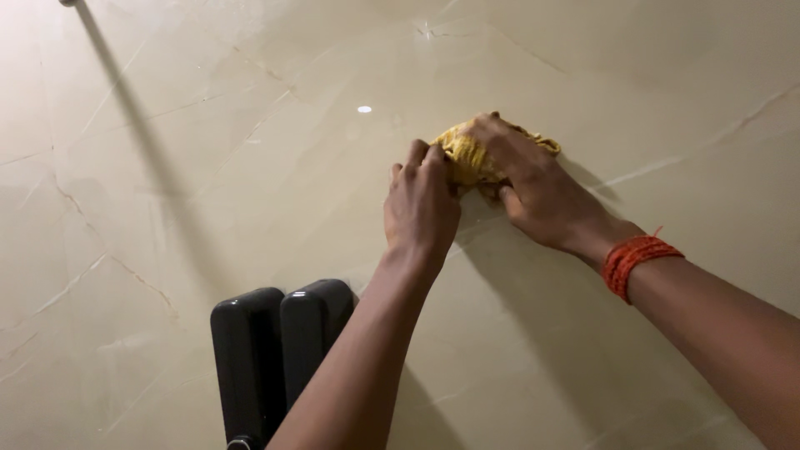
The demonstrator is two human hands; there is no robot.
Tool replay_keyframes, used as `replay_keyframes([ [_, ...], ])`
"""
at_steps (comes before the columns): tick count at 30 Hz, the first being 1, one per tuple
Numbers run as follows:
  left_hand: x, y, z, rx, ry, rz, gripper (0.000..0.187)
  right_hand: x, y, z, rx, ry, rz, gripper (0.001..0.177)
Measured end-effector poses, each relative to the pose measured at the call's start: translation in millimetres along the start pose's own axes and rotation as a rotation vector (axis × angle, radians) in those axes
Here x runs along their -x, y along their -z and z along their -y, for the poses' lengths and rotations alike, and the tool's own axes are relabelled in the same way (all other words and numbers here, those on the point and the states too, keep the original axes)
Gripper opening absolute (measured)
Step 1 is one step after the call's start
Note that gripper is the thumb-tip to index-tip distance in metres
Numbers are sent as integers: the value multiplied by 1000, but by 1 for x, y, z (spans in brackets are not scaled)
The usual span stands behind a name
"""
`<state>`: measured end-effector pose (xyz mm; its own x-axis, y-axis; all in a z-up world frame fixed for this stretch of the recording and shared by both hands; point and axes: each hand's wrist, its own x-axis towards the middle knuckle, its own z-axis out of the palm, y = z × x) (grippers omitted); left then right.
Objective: The person wipes a tiled bathroom wall using a yellow cloth. They move the cloth in circular and back-and-forth motions across the surface, cleaning around wall-mounted dispensers and a corner area.
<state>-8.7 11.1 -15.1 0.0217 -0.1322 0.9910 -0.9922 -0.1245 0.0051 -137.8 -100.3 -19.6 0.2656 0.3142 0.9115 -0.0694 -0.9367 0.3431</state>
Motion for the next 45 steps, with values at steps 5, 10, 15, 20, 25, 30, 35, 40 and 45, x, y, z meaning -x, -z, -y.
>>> replay_keyframes([
  [5,19,9,-4,250,94,-14,37,1,2,4,150,8,83,75],
  [10,43,3,-7,358,126,-79,34,12,3,8,224,2,128,66],
  [15,68,-5,-13,429,134,-106,39,26,3,5,243,-4,172,60],
  [20,94,-14,-28,462,195,-107,43,39,8,0,270,55,206,50],
  [25,114,-22,-43,464,267,-76,42,55,14,1,237,43,227,47],
  [30,125,-28,-47,502,258,-62,43,70,19,-2,220,59,233,47],
  [35,141,-37,-59,525,262,-93,45,84,24,-3,208,36,243,45],
  [40,157,-45,-70,531,235,-122,43,104,29,-2,216,26,226,43],
  [45,168,-50,-79,537,211,-141,45,121,33,-1,230,13,219,45],
])
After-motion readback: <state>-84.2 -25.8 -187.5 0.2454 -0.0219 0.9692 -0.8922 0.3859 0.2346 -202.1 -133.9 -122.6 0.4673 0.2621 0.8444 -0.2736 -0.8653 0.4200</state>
